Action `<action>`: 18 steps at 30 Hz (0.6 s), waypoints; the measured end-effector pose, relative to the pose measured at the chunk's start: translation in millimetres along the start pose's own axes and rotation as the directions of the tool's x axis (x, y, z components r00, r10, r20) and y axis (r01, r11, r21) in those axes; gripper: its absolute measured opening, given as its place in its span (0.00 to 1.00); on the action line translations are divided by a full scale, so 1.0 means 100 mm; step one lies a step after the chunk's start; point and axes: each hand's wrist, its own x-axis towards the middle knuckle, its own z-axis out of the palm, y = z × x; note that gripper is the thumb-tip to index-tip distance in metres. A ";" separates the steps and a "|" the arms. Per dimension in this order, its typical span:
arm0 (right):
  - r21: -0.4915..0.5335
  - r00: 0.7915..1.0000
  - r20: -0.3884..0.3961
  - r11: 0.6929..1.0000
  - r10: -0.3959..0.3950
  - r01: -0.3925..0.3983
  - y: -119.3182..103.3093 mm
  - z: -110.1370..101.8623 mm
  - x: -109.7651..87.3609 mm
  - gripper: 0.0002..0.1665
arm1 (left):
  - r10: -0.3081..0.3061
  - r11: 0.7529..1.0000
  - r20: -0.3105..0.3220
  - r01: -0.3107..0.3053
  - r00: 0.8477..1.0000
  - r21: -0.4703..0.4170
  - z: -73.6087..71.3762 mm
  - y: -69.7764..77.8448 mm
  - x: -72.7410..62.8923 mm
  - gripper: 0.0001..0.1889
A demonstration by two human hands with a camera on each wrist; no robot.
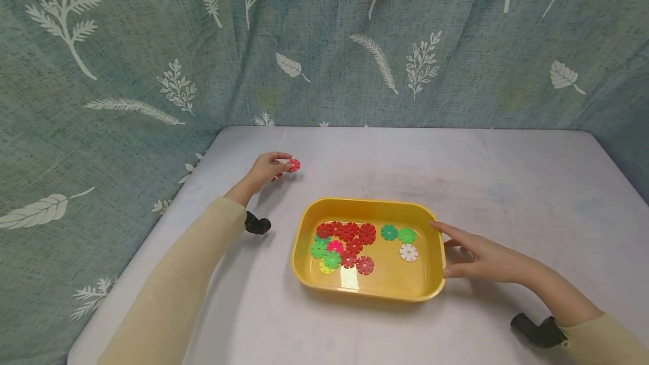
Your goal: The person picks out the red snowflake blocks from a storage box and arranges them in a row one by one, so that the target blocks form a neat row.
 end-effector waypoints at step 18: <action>-0.004 1.000 -0.005 1.000 -0.002 0.002 -0.01 0.00 -0.01 0.47 | -0.027 0.993 0.020 0.024 0.999 0.115 0.07 -0.19 -0.06 0.18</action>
